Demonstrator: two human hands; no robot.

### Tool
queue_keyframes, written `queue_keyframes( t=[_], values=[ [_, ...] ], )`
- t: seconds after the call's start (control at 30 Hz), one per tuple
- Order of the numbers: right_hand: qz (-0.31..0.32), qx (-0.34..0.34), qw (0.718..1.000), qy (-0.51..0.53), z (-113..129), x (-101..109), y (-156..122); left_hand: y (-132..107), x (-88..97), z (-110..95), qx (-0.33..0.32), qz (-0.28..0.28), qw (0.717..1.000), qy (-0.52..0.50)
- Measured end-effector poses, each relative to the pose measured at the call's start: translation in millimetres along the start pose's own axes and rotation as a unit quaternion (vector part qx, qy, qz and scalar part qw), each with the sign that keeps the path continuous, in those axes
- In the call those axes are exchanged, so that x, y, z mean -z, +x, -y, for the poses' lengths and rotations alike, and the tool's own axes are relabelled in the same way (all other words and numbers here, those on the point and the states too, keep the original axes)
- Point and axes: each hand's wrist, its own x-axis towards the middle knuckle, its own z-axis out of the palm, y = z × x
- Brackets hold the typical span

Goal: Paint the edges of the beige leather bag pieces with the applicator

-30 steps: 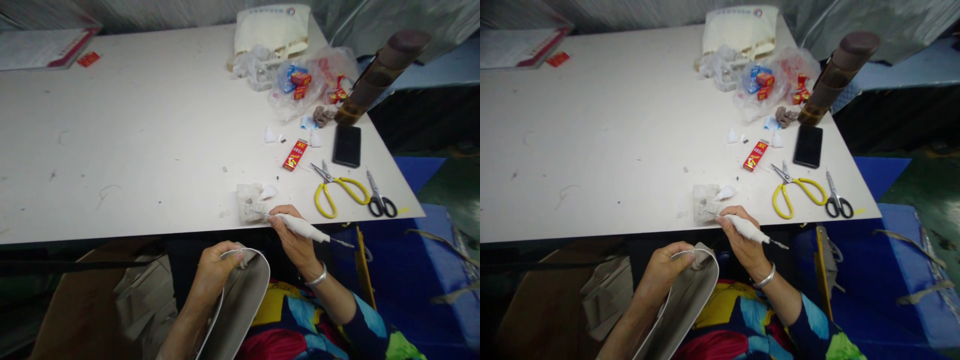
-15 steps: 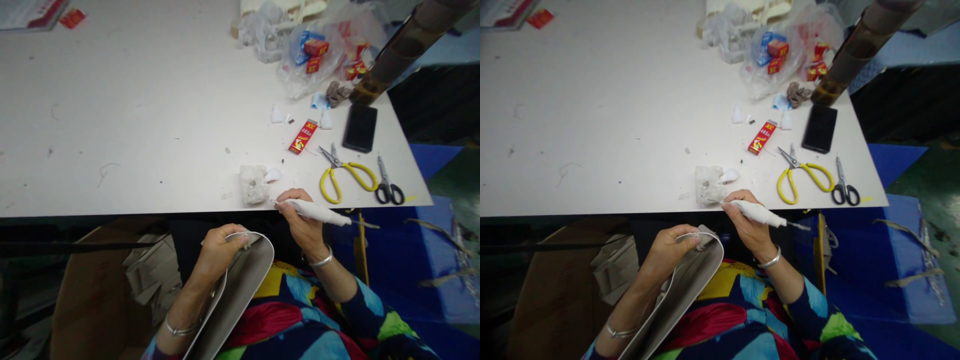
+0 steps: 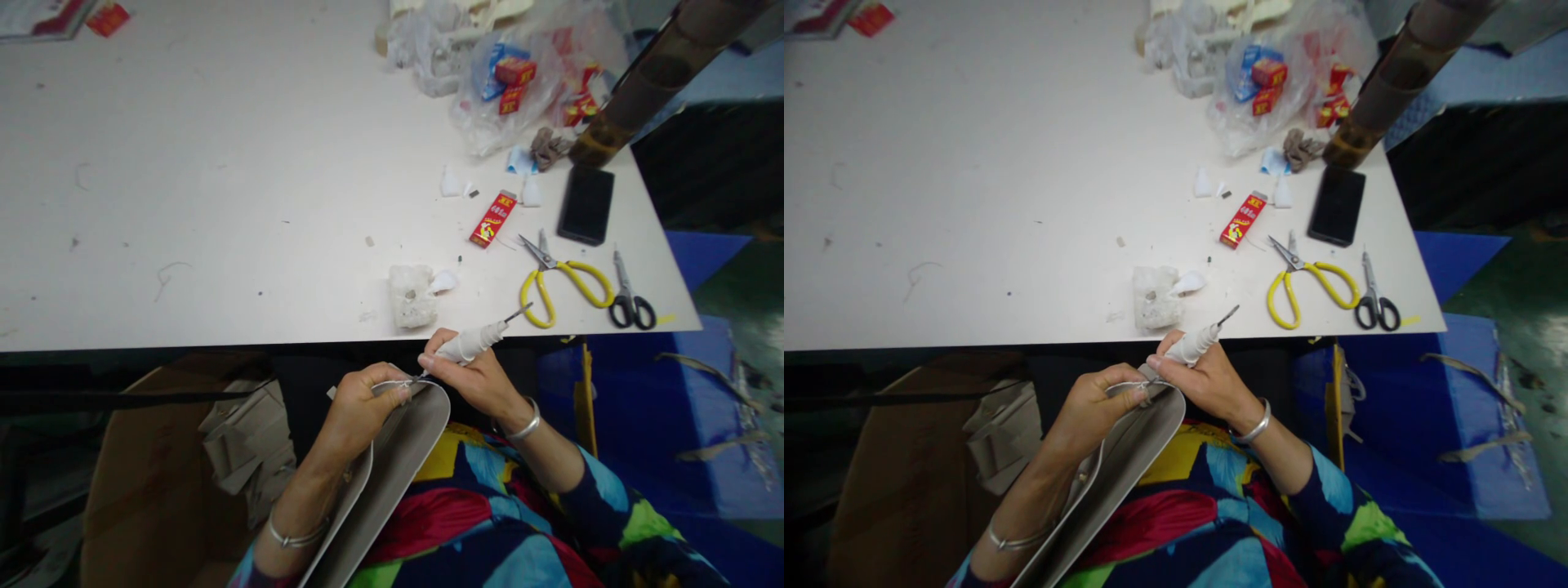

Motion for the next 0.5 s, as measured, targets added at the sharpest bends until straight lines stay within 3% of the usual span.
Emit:
queue_keyframes(
  t=[0.3, 0.5],
  values=[
    [0.055, 0.002, 0.998, -0.040, 7.0, -9.6, 10.0, 2.4, -4.7, 17.6, -0.030, 0.004, 0.999, -0.013],
    [0.043, 0.012, 0.999, -0.030, 2.9, -11.8, 5.2, 3.0, -2.1, 13.3, -0.025, 0.002, 0.998, -0.058]
  ],
)
